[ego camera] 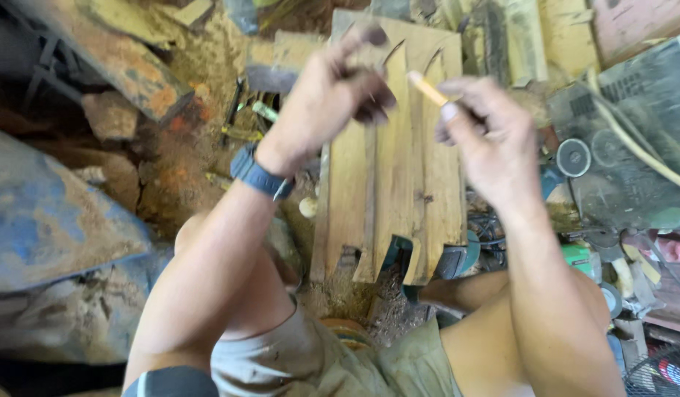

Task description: The person places a machete on a wooden board to trace its outline, then uses a pencil to draw curved lines on the wood. The person adjusts the board's position and continues marking the wood surface.

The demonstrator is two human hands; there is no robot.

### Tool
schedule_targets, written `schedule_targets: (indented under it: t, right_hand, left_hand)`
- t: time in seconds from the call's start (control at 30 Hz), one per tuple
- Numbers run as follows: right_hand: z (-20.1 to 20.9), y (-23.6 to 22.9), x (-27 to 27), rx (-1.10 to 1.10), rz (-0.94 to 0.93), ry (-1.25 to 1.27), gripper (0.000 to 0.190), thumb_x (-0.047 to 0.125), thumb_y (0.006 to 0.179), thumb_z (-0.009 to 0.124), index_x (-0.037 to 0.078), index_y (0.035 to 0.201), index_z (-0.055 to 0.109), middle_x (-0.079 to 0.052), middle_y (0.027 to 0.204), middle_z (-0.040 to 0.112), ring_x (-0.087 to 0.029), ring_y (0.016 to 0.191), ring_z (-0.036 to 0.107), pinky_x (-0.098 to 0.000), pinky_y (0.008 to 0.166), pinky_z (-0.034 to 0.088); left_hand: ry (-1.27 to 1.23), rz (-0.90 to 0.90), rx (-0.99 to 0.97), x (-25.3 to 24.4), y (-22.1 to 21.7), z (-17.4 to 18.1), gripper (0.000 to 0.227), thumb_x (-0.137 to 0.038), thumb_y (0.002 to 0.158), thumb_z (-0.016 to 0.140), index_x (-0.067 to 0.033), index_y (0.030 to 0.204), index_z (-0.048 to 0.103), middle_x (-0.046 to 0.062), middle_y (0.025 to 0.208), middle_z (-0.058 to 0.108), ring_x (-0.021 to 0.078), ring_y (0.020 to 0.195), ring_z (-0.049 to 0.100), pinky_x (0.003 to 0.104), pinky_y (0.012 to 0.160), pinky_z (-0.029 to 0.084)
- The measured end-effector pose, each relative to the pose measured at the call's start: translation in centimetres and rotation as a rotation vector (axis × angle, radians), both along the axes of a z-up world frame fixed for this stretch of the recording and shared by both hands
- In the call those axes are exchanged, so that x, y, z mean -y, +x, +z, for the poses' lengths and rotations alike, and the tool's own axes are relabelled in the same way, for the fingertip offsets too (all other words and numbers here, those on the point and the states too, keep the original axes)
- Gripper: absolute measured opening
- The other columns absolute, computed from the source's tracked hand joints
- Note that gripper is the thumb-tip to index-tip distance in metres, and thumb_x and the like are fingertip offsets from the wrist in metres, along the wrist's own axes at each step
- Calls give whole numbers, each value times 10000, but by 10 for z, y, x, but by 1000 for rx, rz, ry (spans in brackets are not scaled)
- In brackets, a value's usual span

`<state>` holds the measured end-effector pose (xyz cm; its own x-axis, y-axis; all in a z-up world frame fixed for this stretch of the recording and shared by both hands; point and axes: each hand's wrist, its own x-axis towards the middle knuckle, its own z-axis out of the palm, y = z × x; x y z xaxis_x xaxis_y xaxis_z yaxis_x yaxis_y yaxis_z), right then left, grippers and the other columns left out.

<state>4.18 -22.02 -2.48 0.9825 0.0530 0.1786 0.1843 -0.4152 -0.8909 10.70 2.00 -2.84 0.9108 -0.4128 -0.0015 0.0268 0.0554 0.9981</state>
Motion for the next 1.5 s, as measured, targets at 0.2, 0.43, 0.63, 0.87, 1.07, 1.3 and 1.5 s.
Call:
schedule_targets:
  t: [0.2, 0.43, 0.63, 0.87, 1.07, 1.3, 1.5]
  right_hand:
    - [-8, 7, 3, -207, 171, 729, 324, -56, 968, 629, 42, 1274, 670, -125, 1025, 735, -213, 913, 736, -325, 796, 596]
    - [-39, 5, -35, -256, 256, 775, 68, 32, 1093, 595, 46, 1055, 649, -132, 884, 727, -228, 765, 731, -359, 644, 607]
    - [-34, 12, -58, -353, 141, 26, 188, 50, 991, 636, 74, 1164, 566, -106, 885, 748, -195, 734, 717, -310, 641, 554]
    - [-42, -3, -68, -112, 182, -409, 189, 102, 986, 665, 34, 1159, 632, -124, 1020, 735, -250, 947, 725, -400, 813, 553]
    - [-45, -7, -79, 35, 236, -486, 190, 171, 975, 733, 60, 1127, 711, -158, 1041, 728, -298, 946, 703, -419, 830, 545]
    - [-31, 1, -62, 36, 46, -429, 187, 159, 964, 728, 38, 1107, 723, -153, 1020, 738, -285, 904, 728, -385, 784, 554]
    - [-26, 11, -29, 50, -114, -365, 200, 88, 947, 717, 25, 1136, 712, -125, 1022, 760, -225, 915, 736, -364, 783, 558]
  left_hand:
    - [395, 384, 5, -35, 34, -48, 268, -202, 1032, 562, 16, 1133, 680, 70, 818, 737, 126, 669, 655, 294, 589, 535]
    - [302, 10, -529, -54, 32, -106, 426, -385, 1003, 515, -69, 1262, 634, 98, 1076, 726, 219, 868, 717, 377, 735, 640]
    - [164, 0, -358, -41, 28, -121, 435, -319, 1015, 548, 44, 1223, 670, 132, 1098, 748, 225, 912, 723, 425, 736, 638]
    - [139, 53, -437, -31, 22, -120, 438, -314, 990, 546, 53, 1192, 674, 154, 1050, 750, 272, 827, 729, 448, 634, 645]
    - [146, 35, -476, -33, 24, -116, 417, -324, 968, 570, 13, 1184, 683, 127, 1054, 744, 232, 813, 754, 417, 637, 684]
    - [115, 46, -487, -32, 21, -110, 432, -347, 986, 573, 25, 1186, 665, 167, 1008, 695, 239, 700, 677, 406, 559, 568]
    - [202, 85, -403, -19, 30, -122, 604, -349, 961, 658, 54, 1368, 467, 201, 1176, 684, 262, 975, 700, 408, 759, 600]
